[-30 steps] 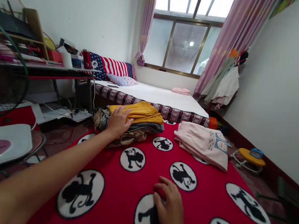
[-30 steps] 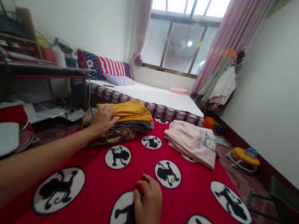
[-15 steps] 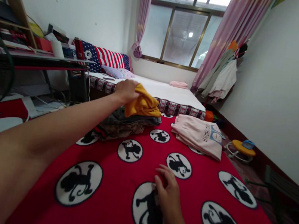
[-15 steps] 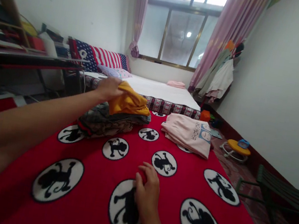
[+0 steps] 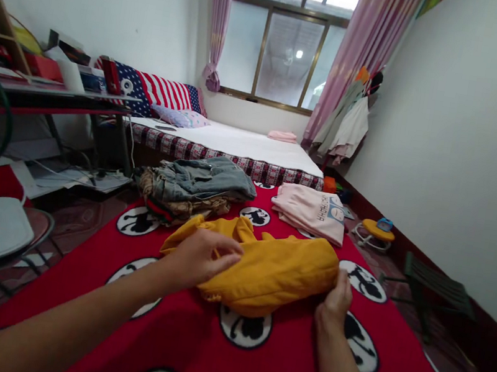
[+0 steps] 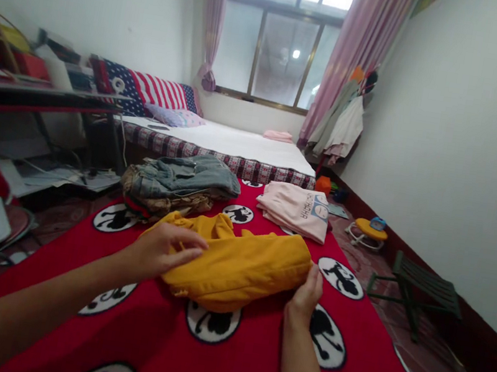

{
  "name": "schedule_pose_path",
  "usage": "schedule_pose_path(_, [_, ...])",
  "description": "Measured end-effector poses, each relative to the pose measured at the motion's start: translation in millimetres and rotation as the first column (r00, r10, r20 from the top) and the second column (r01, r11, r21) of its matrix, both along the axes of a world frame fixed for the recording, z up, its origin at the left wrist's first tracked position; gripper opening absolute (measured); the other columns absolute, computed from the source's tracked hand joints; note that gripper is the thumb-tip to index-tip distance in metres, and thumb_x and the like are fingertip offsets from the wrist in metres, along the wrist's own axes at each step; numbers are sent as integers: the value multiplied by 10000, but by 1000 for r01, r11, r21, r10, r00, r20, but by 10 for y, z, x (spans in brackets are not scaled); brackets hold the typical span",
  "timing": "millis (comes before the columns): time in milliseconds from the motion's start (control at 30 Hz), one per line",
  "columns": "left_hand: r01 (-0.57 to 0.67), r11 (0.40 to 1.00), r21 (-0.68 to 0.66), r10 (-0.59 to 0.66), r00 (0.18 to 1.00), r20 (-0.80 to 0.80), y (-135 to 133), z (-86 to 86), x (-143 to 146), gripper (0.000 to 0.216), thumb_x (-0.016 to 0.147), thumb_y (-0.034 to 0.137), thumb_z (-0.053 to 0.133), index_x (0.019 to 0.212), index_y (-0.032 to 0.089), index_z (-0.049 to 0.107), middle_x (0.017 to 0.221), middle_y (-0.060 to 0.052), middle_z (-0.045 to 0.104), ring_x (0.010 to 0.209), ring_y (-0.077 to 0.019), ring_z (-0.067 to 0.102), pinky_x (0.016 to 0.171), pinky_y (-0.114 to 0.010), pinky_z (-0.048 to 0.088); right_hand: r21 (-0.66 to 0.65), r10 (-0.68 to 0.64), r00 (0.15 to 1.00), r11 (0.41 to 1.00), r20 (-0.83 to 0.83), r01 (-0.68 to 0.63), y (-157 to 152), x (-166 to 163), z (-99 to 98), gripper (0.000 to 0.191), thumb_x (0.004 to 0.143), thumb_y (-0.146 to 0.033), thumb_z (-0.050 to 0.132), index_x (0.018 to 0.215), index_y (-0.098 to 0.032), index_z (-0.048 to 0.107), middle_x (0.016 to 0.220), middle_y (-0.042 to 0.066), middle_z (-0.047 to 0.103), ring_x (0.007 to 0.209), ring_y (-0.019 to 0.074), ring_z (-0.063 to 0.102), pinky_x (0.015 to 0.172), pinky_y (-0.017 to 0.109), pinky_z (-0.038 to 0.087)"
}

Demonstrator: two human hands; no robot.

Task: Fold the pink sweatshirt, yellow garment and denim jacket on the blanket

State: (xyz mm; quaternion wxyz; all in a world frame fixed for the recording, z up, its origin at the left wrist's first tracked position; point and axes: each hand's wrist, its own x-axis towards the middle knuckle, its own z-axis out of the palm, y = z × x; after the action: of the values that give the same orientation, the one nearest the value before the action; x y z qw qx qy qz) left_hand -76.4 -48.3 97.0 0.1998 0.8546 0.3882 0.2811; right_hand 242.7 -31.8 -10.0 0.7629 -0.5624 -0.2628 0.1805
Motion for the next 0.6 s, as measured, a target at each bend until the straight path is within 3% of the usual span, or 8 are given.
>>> schedule_pose_path(100, [-199, 970, 142, 180, 975, 133, 224, -104, 18, 437, 876, 403, 568, 1260, 196, 597, 1263, -93, 629, 1151, -243, 576, 1008, -367, 427, 19, -98, 899, 995, 426, 99, -125, -103, 194, 433, 882, -509, 490, 1102, -160, 622, 1139, 110, 635, 1107, 261, 561, 1001, 433, 402])
schedule_pose_path(167, [-181, 978, 107, 181, 983, 13, 249, -288, 61, 566, 821, 460, 636, 1312, 191, 552, 1289, -115, 603, 1182, -282, 550, 1017, -407, 416, 39, -94, 755, 995, 649, 90, -198, -171, 314, 416, 902, -471, 502, 1159, -165, 618, 1199, 120, 613, 1160, 266, 526, 1046, 450, 352])
schedule_pose_path(233, [-121, 992, 34, 124, 987, -106, 154, -458, 107, 517, 782, 462, 684, 1221, 200, 605, 1149, -97, 656, 1061, -274, 601, 927, -388, 460, -17, 14, 639, 1000, 769, -1, -241, -196, 397, 438, 908, -463, 509, 1235, -182, 584, 1247, 121, 597, 1188, 267, 514, 1060, 460, 340])
schedule_pose_path(333, [14, 996, 86, 0, 987, -161, -102, -528, 130, 181, 852, 300, 608, 1004, 215, 656, 959, -50, 653, 908, -206, 607, 800, -307, 460, -242, 297, 512, 955, 806, -173, -266, -163, 476, 566, 888, -487, 548, 1383, -227, 463, 1288, 108, 591, 1203, 268, 522, 1055, 472, 360])
schedule_pose_path(400, [142, 980, 142, -108, 968, -224, -253, -482, 105, 160, 899, 190, 493, 908, 217, 651, 902, -42, 634, 832, -172, 594, 717, -268, 436, -379, 461, 374, 884, 805, -273, -275, -140, 528, 685, 854, -487, 600, 1455, -250, 371, 1350, 107, 554, 1252, 270, 496, 1065, 471, 360])
schedule_pose_path(533, [308, 951, 18, -281, 888, -364, -399, -409, 36, 191, 838, 103, 500, 846, 232, 642, 871, -18, 642, 729, -145, 591, 591, -241, 380, -563, 598, 0, 756, 802, -333, -269, -181, 650, 875, 736, -433, 725, 1493, -250, 327, 1476, 109, 433, 1405, 311, 306, 1120, 491, 279])
schedule_pose_path(600, [320, 945, -71, -323, 874, -364, -426, -392, 23, 199, 797, 78, 529, 842, 236, 643, 873, -3, 658, 740, -145, 607, 579, -236, 369, -631, 627, -130, 709, 768, -315, -254, -227, 719, 794, 716, -360, 734, 1439, -253, 424, 1388, 102, 526, 1329, 315, 408, 1098, 491, 289])
